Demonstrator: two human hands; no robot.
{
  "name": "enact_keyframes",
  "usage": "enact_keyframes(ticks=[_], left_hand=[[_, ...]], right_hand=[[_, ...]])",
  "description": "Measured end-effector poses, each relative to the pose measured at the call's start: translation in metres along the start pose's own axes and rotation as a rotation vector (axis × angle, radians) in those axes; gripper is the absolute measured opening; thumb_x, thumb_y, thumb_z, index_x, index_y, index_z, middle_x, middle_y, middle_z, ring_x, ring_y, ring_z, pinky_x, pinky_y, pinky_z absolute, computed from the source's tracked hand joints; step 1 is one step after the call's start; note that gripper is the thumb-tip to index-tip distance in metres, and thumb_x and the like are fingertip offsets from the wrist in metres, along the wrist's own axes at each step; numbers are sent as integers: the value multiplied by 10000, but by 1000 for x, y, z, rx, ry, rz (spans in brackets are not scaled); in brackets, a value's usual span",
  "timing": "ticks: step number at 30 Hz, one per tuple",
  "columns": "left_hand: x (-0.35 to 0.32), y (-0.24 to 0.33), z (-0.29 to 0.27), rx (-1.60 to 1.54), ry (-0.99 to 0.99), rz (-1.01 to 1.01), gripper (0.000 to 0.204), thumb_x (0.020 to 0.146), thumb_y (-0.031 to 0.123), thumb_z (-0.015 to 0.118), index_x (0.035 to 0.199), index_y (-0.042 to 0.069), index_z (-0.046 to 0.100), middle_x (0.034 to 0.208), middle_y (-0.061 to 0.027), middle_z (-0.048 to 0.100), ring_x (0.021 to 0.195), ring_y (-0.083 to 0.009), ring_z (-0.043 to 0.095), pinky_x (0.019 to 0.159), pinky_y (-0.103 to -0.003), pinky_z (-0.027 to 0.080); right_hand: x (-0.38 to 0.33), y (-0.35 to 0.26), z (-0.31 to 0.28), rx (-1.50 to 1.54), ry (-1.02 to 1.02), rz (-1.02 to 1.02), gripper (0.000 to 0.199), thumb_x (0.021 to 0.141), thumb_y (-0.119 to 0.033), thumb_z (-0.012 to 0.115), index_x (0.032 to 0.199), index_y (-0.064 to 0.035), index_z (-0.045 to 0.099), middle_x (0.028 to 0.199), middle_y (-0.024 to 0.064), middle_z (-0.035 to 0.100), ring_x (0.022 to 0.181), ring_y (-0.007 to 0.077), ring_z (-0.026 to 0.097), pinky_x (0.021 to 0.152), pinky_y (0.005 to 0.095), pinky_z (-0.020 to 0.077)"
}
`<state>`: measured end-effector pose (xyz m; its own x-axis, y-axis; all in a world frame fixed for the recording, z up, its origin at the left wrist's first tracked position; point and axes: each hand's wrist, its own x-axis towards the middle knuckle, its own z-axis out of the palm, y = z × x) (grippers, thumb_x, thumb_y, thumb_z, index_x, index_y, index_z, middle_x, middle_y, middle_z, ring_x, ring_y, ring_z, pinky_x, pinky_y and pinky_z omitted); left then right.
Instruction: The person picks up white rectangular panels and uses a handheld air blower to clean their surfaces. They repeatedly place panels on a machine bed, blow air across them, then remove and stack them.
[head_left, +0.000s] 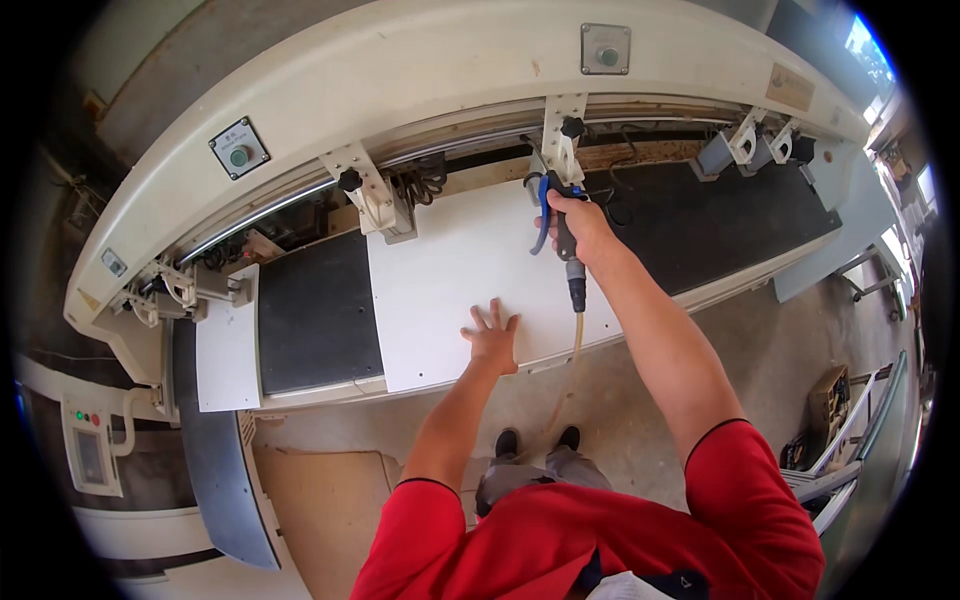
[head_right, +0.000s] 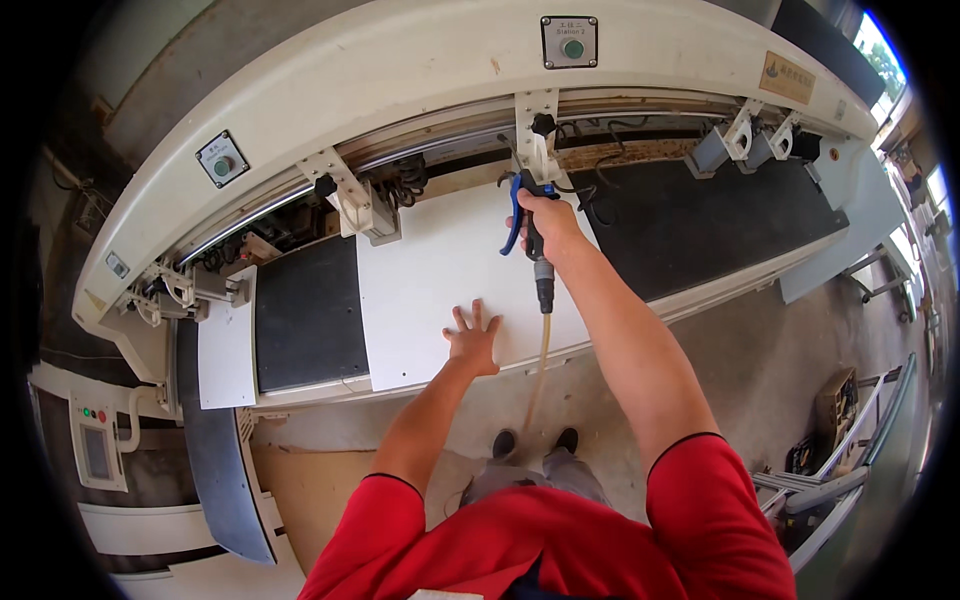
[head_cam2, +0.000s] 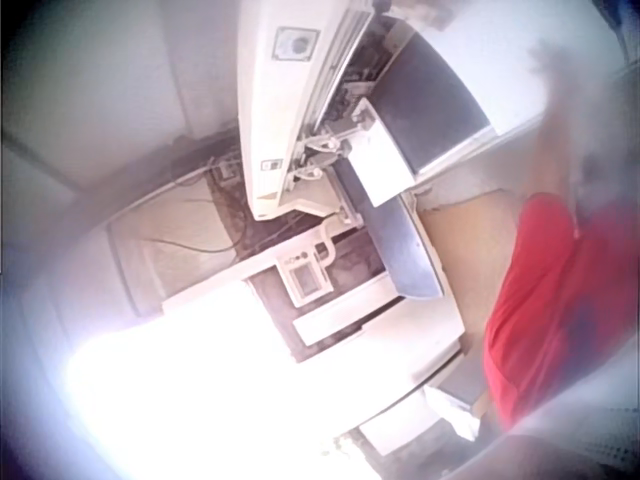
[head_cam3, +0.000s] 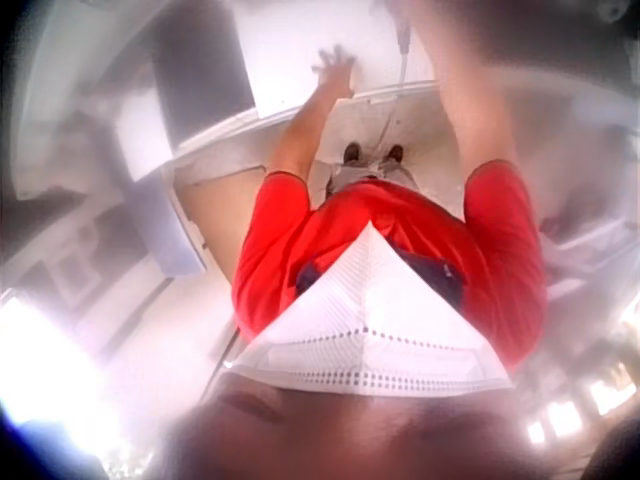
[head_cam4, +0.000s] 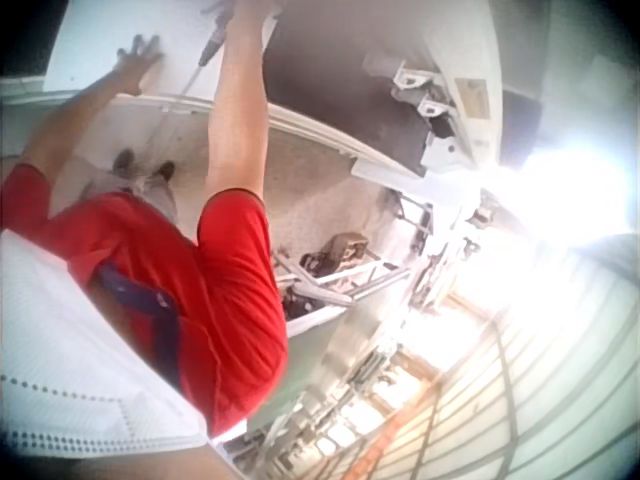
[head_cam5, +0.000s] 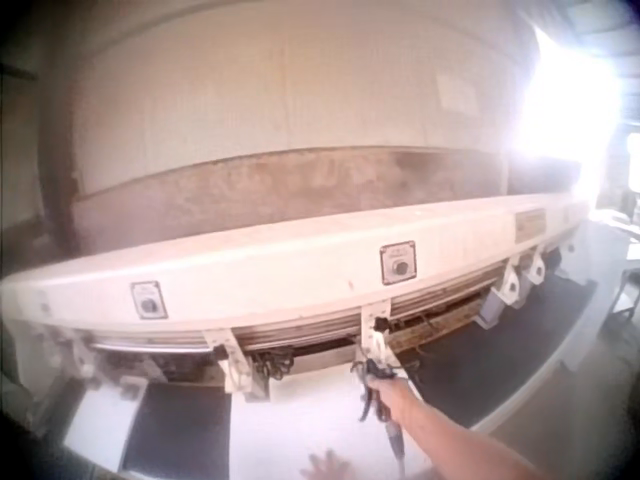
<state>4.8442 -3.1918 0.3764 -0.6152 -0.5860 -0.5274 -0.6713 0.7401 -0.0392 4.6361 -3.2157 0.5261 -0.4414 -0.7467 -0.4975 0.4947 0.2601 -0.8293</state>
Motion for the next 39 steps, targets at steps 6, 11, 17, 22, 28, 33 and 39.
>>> enact_keyframes(ticks=[6,11,17,22,28,33,39], left_hand=[[-2,-8,0,-29,-23,13,1088,627,454,789,1511,273,180,1581,-163,-61,1384,-562,64,973,-667,367],[1,-2,-14,-266,158,8,882,641,437,783,1395,165,415,1422,-241,335,1306,-438,353,957,-542,446],[36,7,-155,-829,1120,-37,330,824,274,683,979,-12,625,609,-131,634,572,-332,633,541,-416,495],[87,48,-269,-752,1361,-114,328,866,333,633,923,21,550,624,-153,626,595,-387,618,541,-444,492],[116,83,-288,-1606,1302,-189,288,902,274,541,825,0,494,594,-145,608,487,-302,597,465,-371,476],[119,115,-304,-2311,1079,-59,290,919,244,489,880,-42,499,707,-174,617,527,-233,608,466,-290,487],[145,164,-324,-1725,1070,-217,270,804,226,669,775,2,520,694,-130,602,581,-219,618,472,-341,470]], right_hand=[[0,1,1,-2,72,-39,166,864,-198,678,787,-62,625,709,114,652,468,134,469,417,316,399],[0,-4,-10,-87,112,-115,215,853,-213,695,750,-38,627,698,96,652,460,129,469,407,314,397],[-59,31,-129,-299,16,-99,221,885,-219,655,866,0,632,774,114,684,469,111,472,401,291,404],[-104,64,-208,-303,0,-23,230,918,-233,605,865,-11,632,824,108,695,502,91,504,427,262,424],[-115,77,-326,-190,49,53,248,921,-241,598,852,-6,637,802,92,694,488,91,511,429,257,432],[-91,57,-383,-189,-3,-26,274,920,-268,607,841,-8,641,747,73,673,468,87,504,416,247,421],[-72,27,-401,-190,-30,-50,308,922,-303,615,834,-10,652,662,47,628,440,79,492,396,237,403]])
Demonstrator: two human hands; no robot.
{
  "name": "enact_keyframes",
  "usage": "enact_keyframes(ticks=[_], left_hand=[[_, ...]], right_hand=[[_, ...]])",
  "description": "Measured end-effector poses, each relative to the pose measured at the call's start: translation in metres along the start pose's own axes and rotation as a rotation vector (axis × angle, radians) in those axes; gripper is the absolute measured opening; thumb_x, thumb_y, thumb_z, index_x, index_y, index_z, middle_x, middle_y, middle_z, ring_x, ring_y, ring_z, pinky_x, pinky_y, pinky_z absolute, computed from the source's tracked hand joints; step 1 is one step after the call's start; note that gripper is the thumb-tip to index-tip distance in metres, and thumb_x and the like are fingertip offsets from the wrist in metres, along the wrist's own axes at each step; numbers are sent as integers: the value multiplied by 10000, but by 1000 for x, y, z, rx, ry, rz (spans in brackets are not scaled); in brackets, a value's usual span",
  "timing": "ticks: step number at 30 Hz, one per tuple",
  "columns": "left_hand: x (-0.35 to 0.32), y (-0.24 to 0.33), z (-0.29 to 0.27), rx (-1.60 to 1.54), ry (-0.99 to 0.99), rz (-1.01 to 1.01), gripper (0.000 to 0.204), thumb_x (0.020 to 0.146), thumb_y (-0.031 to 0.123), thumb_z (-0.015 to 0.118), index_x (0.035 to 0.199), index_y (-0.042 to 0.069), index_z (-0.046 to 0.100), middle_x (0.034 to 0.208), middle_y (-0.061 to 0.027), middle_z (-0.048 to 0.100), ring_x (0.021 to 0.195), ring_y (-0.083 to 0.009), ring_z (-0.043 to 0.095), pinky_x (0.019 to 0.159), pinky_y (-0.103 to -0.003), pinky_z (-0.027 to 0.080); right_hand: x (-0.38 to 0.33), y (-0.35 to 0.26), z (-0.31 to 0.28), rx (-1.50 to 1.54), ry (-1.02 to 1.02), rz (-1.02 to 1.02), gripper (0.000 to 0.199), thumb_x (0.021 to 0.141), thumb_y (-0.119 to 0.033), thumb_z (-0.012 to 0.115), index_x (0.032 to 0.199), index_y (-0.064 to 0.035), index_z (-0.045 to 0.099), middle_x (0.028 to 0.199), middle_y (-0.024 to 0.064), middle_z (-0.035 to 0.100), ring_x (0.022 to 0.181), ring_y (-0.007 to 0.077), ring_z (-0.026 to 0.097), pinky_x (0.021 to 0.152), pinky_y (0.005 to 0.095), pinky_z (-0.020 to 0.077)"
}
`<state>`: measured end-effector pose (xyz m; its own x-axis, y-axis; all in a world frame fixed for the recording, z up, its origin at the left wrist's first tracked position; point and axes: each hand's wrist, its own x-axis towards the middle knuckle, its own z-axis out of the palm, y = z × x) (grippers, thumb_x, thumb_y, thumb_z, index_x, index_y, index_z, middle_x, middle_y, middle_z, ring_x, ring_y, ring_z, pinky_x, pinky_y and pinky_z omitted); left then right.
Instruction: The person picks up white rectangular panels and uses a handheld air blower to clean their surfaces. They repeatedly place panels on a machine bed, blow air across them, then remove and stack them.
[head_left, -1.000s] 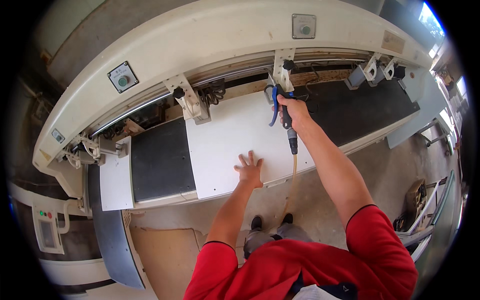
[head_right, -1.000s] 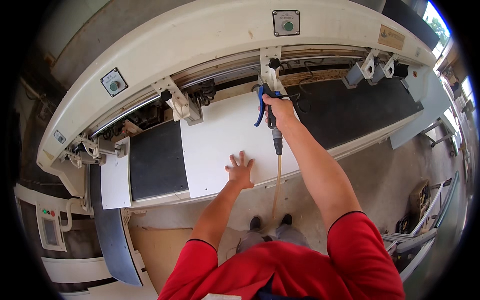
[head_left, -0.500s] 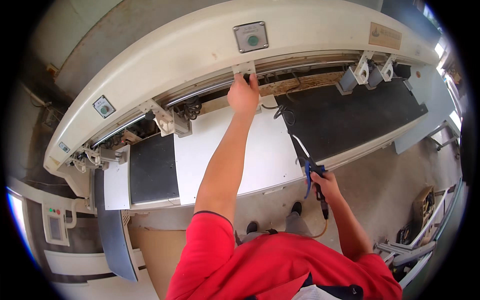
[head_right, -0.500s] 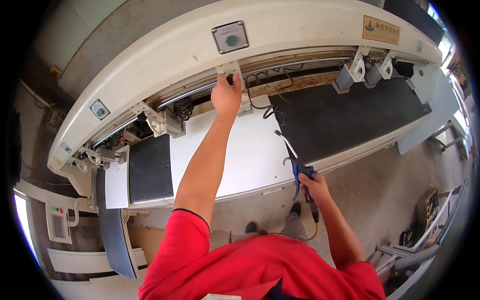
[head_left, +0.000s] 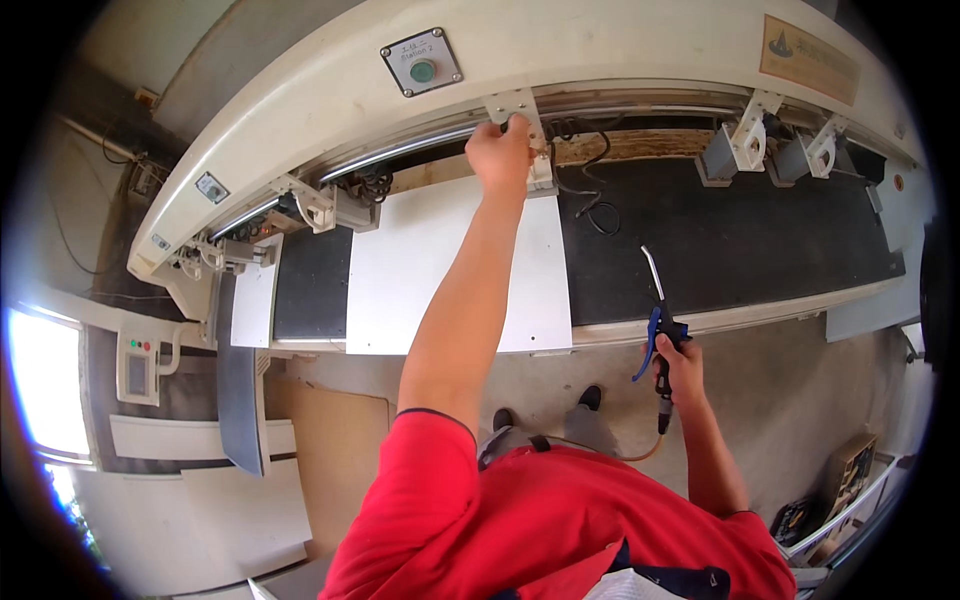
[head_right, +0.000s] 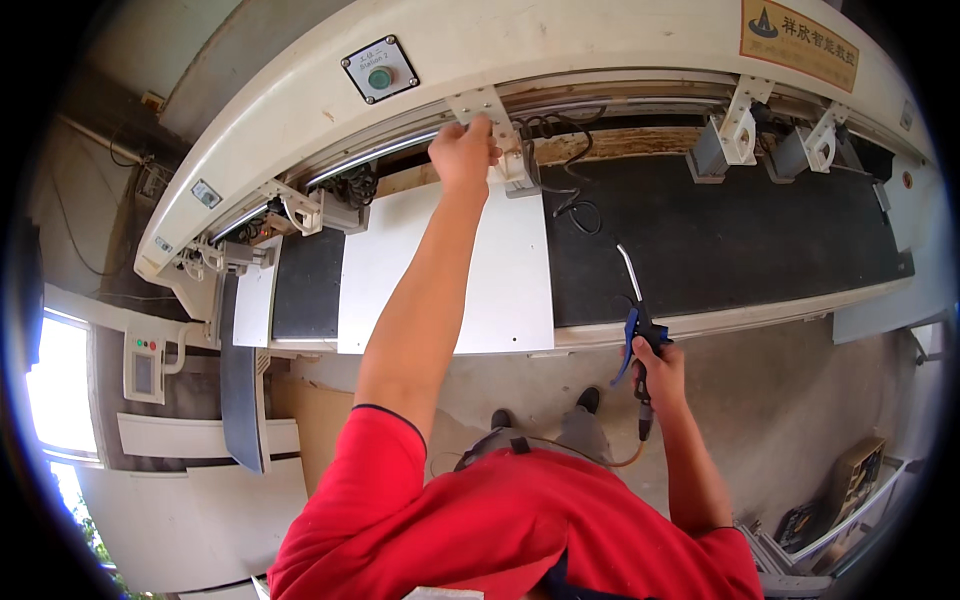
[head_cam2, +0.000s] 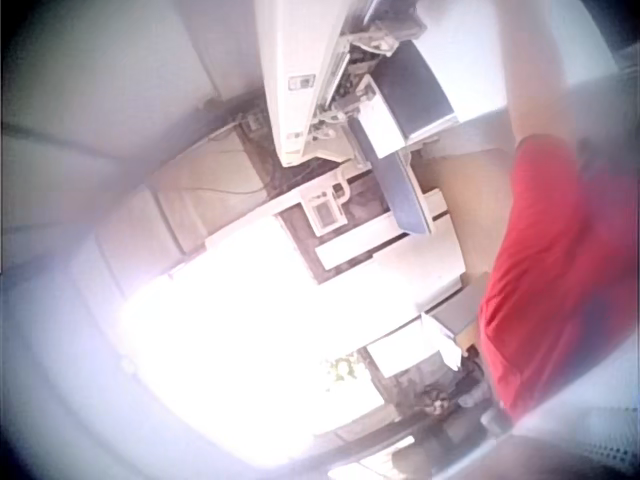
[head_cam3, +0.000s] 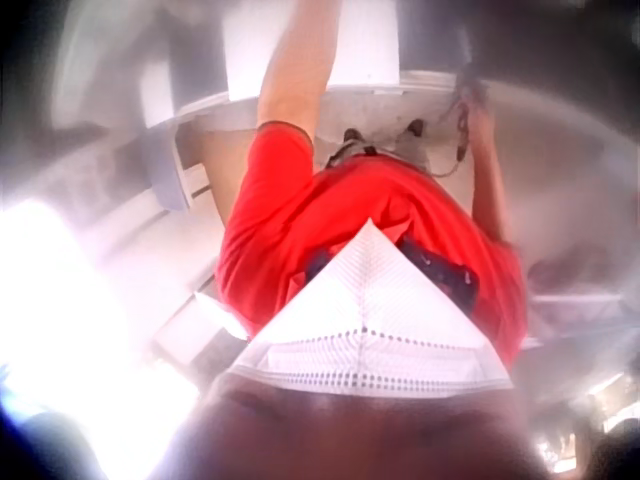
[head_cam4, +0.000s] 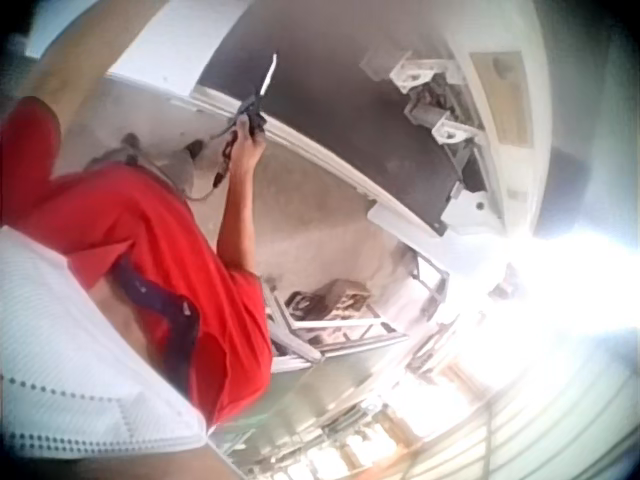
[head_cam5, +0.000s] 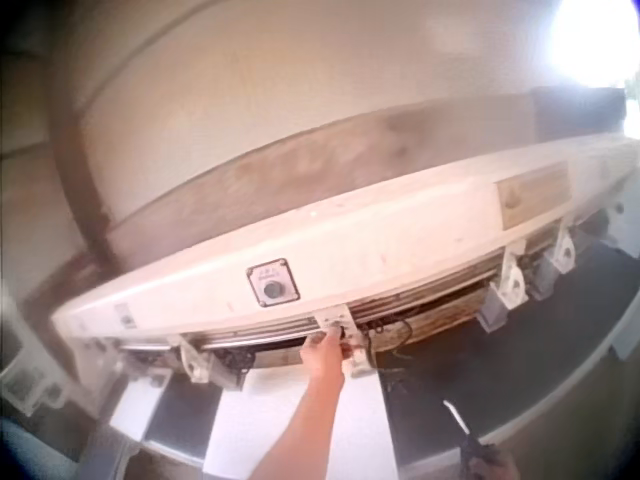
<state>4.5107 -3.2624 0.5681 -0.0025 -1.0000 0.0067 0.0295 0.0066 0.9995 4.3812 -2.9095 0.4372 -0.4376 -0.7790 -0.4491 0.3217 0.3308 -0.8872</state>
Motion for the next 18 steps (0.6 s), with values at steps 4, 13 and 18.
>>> enact_keyframes(ticks=[4,13,18], left_hand=[[9,-6,-14,933,191,1130,193,672,155,704,706,70,534,708,-96,550,651,-270,588,559,-420,467],[-46,-38,-122,953,-113,831,522,788,257,691,1242,73,508,1071,-159,597,990,-329,568,848,-416,462],[-95,-138,-286,1655,-697,214,968,691,508,751,1466,147,297,1549,-180,135,1392,-467,177,1047,-602,306]], right_hand=[[-6,-5,9,25,8,-39,281,914,-270,624,822,-7,668,617,28,603,426,77,485,392,234,387],[-17,19,44,-41,-33,-42,286,918,-268,614,819,-8,676,634,49,618,430,91,492,394,242,378],[-17,10,63,148,7,-21,288,939,-284,580,973,-3,636,752,115,663,481,104,507,422,248,416]])
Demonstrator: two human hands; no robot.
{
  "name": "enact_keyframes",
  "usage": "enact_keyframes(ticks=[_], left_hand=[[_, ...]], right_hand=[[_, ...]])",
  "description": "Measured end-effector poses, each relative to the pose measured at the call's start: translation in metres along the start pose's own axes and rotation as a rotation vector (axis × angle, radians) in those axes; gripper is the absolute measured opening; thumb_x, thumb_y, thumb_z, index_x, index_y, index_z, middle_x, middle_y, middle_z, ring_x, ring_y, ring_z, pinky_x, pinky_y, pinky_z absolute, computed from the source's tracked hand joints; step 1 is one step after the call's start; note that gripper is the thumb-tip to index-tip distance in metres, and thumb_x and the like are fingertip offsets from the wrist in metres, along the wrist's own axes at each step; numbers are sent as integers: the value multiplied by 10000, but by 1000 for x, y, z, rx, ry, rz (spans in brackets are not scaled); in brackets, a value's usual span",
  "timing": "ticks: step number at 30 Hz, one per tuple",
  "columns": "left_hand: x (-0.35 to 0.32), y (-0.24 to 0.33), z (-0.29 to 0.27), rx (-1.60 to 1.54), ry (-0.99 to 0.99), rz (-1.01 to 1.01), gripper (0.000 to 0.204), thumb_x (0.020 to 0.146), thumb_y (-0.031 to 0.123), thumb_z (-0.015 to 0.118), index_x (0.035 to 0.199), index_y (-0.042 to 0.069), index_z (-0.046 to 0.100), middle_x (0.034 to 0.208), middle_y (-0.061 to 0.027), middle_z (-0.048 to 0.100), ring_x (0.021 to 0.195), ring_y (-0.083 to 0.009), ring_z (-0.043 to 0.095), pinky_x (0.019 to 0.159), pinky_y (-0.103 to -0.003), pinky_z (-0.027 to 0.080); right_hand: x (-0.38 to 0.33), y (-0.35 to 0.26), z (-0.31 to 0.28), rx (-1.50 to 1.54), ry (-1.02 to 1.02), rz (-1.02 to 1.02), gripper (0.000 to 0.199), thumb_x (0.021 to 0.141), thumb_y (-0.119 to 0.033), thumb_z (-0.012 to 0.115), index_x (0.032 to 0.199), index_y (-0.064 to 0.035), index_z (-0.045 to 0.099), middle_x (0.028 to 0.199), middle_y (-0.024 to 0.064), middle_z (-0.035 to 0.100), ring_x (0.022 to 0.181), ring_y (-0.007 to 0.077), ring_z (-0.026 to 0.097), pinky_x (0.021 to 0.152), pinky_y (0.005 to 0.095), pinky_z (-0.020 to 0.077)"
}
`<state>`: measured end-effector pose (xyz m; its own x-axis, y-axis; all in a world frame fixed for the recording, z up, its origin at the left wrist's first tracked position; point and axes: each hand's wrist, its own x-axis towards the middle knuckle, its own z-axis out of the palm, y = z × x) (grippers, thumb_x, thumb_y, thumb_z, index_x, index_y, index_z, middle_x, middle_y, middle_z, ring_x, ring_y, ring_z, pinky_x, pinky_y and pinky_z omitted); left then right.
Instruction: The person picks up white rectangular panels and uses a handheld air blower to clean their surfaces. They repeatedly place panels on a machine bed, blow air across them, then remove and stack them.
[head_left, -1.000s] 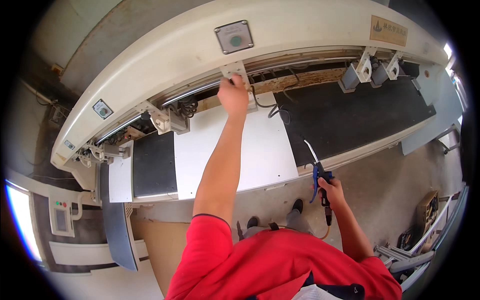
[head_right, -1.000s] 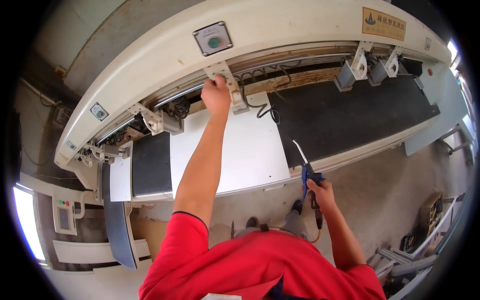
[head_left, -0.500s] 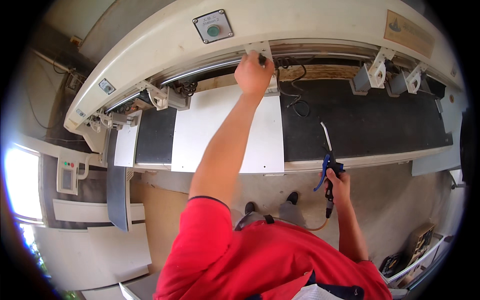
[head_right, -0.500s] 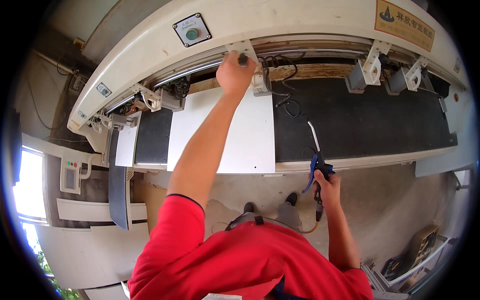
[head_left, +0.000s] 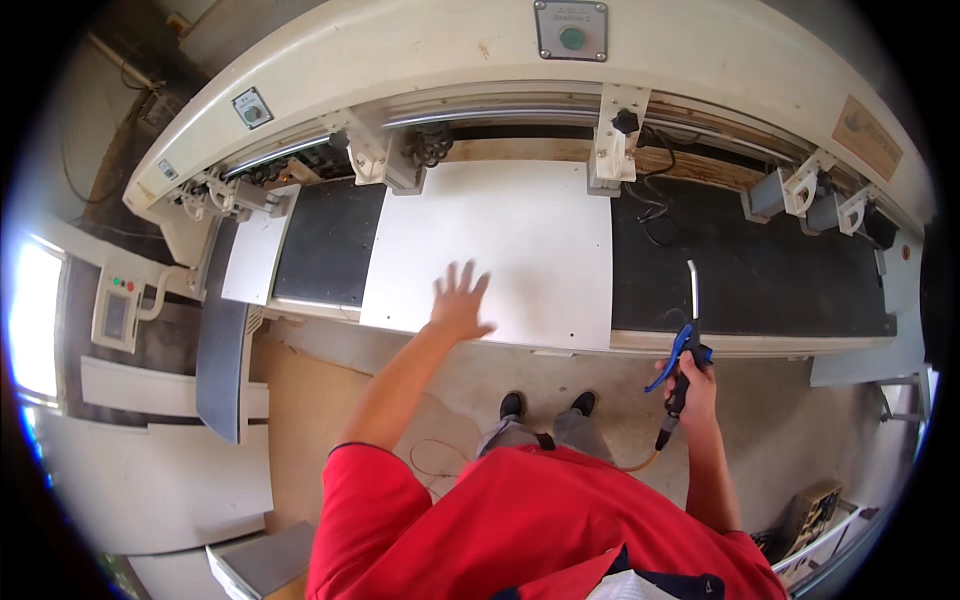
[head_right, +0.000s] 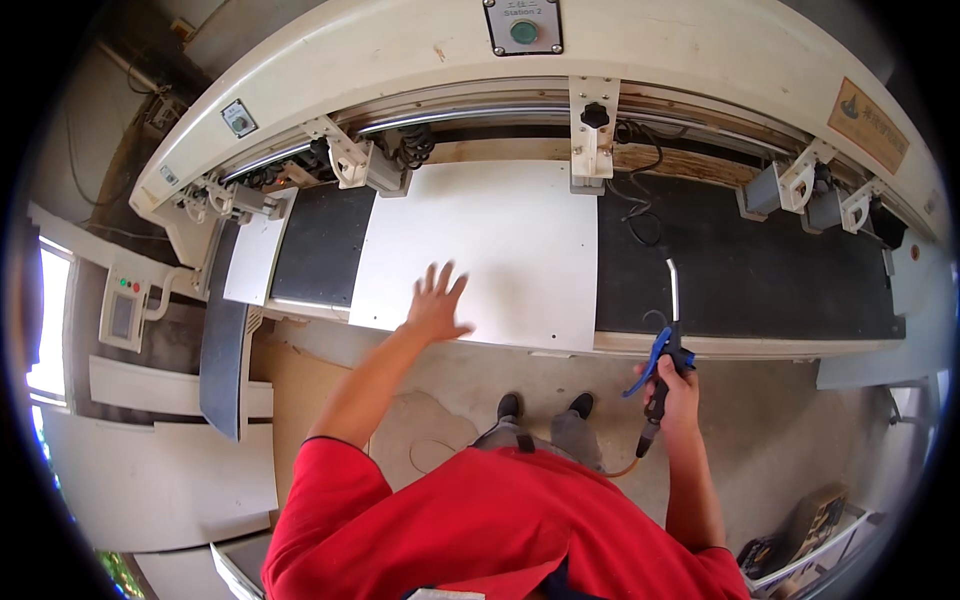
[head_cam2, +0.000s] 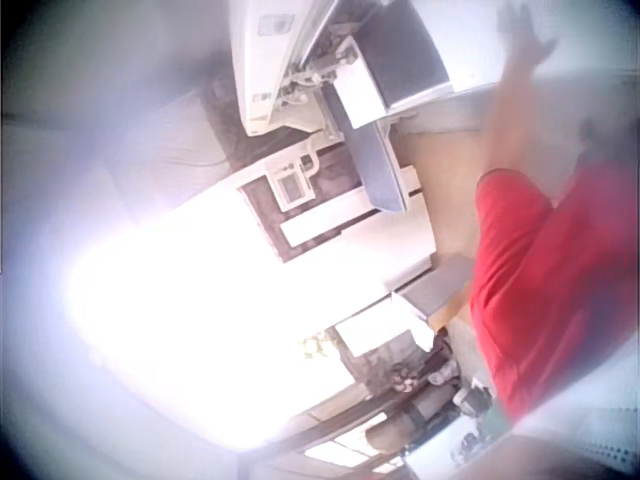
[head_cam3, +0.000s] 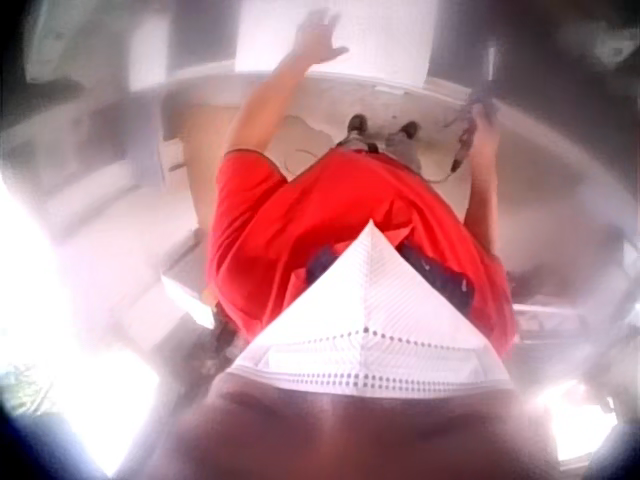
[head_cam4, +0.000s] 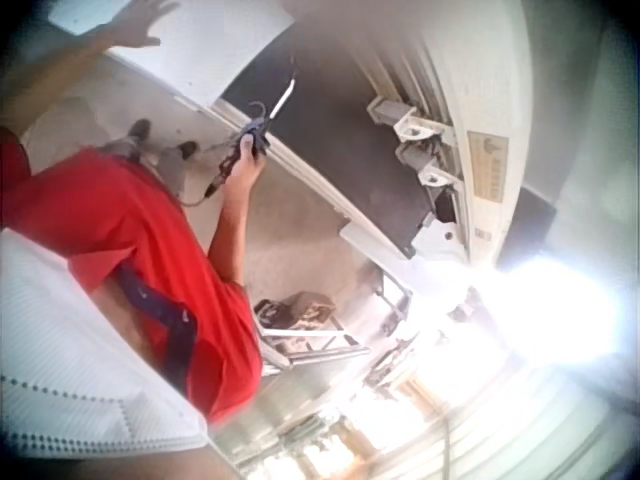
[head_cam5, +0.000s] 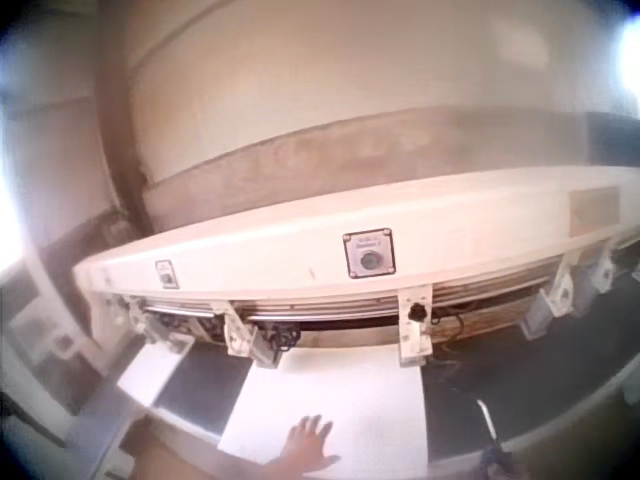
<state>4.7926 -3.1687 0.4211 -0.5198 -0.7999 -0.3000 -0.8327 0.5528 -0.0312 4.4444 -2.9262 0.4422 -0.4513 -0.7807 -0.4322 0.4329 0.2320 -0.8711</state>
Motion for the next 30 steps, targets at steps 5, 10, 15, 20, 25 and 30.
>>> enact_keyframes(ticks=[5,10,15,20,25,30], left_hand=[[-23,-69,79,103,-198,13,888,710,335,737,1469,190,300,1564,-203,91,1379,-535,153,1021,-652,297],[-13,-80,81,103,-141,228,778,730,187,693,1436,225,369,1557,-211,112,1339,-573,216,968,-636,388],[-9,-77,89,116,-100,316,739,745,172,689,1422,235,399,1562,-179,126,1335,-572,225,941,-650,404],[-4,-58,90,130,-50,358,763,719,216,717,1419,220,415,1570,-172,114,1334,-572,237,941,-626,418],[2,-57,91,104,-78,326,868,700,265,771,1453,259,341,1583,-139,73,1349,-566,200,947,-603,427],[2,-56,47,43,-231,269,980,631,293,834,1462,286,315,1586,-81,77,1365,-541,165,949,-613,422]], right_hand=[[-21,-20,44,57,-27,22,303,959,-288,547,1085,-15,587,879,152,674,550,99,512,478,257,445],[-34,-19,89,6,-25,-45,334,963,-322,542,1112,-25,579,873,152,668,546,94,496,478,253,435],[-31,-30,123,-67,17,-121,403,960,-353,547,1159,-2,557,888,151,657,549,100,501,474,247,426],[-25,-80,184,-349,97,-364,401,954,-391,560,1002,-1,637,791,108,679,494,76,519,441,216,401],[-31,-122,205,-717,224,-488,406,947,-378,581,912,18,660,731,60,662,456,73,506,435,221,395],[-42,-161,241,-933,371,-660,347,936,-308,600,899,35,643,700,40,643,484,76,524,447,243,414]])
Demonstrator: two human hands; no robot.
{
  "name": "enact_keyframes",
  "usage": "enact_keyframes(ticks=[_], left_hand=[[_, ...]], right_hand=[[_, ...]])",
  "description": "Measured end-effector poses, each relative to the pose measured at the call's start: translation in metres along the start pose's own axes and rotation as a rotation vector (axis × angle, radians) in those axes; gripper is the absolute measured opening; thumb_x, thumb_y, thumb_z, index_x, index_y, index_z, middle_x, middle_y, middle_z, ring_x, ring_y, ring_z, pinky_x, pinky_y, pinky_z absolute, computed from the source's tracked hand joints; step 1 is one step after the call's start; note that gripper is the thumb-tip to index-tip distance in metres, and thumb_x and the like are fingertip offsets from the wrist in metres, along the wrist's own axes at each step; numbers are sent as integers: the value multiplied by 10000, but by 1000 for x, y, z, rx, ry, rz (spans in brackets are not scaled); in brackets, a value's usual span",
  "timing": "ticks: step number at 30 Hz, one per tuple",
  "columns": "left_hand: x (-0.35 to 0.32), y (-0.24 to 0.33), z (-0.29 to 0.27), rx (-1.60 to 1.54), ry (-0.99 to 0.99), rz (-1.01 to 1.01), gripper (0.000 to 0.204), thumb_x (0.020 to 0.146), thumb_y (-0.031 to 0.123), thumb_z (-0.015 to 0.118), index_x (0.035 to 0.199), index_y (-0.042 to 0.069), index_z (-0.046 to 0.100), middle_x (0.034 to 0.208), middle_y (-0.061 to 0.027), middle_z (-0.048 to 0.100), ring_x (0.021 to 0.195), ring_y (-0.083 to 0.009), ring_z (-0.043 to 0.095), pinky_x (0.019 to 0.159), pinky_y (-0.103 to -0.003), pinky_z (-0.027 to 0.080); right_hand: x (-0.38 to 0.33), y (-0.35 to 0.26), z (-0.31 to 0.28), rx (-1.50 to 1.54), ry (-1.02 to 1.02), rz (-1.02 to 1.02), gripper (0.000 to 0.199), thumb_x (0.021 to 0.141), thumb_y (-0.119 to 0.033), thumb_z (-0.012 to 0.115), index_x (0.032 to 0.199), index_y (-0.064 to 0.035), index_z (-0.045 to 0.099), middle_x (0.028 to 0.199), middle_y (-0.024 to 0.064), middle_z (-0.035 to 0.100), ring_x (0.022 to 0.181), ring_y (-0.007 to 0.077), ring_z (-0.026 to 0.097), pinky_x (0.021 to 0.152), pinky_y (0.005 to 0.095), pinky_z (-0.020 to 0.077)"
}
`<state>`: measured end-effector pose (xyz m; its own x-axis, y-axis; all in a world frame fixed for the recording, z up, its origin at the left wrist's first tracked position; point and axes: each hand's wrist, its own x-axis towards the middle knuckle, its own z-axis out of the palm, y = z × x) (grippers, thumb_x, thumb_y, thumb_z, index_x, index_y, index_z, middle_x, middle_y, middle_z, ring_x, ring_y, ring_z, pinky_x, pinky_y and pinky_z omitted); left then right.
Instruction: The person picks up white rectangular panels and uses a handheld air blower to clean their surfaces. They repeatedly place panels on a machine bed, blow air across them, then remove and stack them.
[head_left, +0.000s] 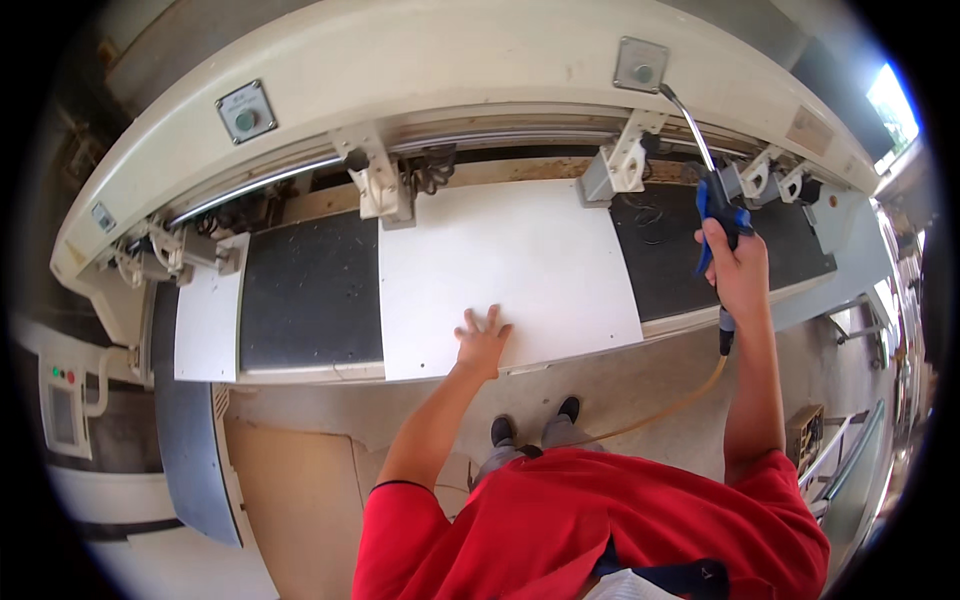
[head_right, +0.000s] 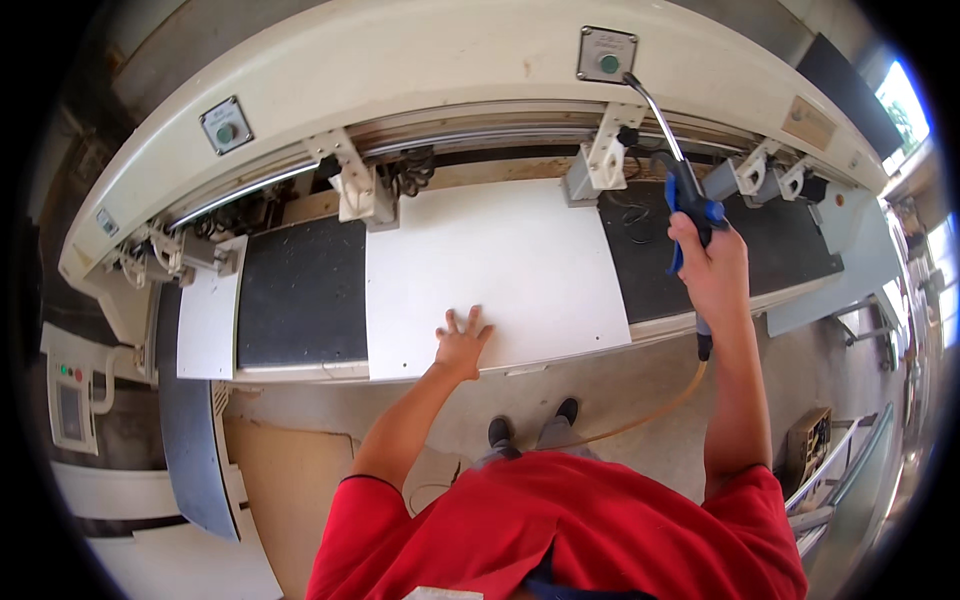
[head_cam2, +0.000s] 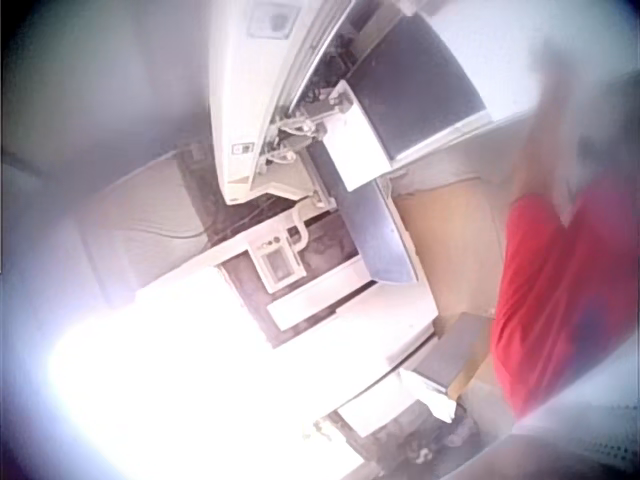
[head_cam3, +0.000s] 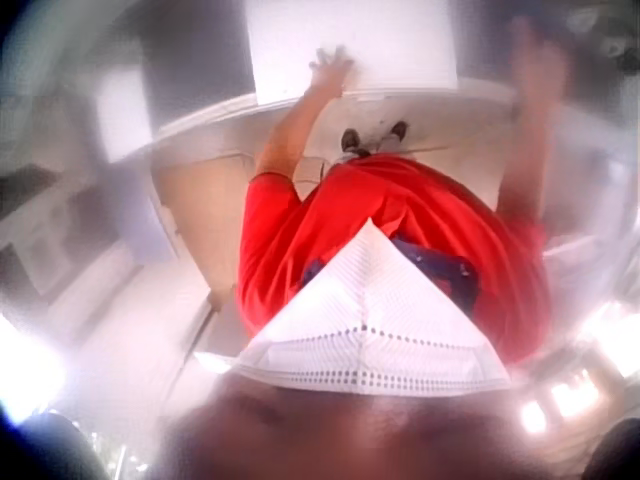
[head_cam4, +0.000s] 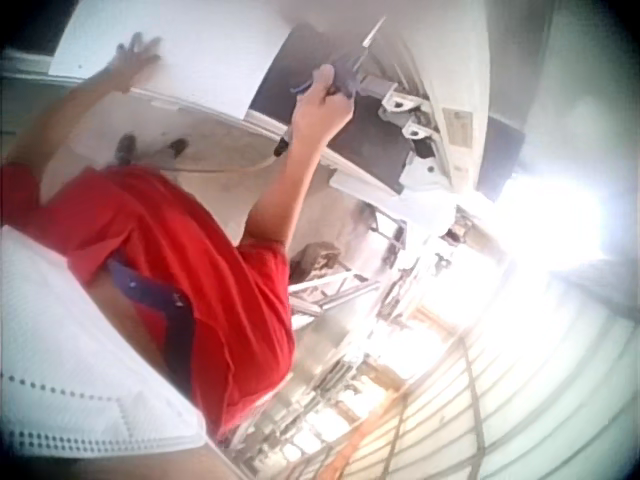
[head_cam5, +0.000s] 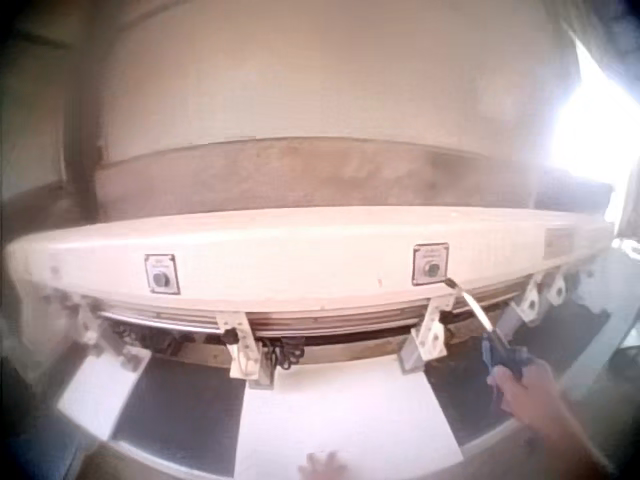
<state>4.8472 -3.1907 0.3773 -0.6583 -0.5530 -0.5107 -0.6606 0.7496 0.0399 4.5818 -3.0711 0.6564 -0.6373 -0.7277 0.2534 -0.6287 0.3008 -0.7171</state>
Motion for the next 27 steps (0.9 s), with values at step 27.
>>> enact_keyframes(ticks=[27], left_hand=[[-3,-11,38,-85,180,-15,812,741,349,738,1437,156,367,1586,-68,95,1419,-411,172,1115,-485,290]], right_hand=[[-100,166,46,-317,-738,530,361,911,-316,606,786,22,603,570,88,601,430,160,559,399,321,441]])
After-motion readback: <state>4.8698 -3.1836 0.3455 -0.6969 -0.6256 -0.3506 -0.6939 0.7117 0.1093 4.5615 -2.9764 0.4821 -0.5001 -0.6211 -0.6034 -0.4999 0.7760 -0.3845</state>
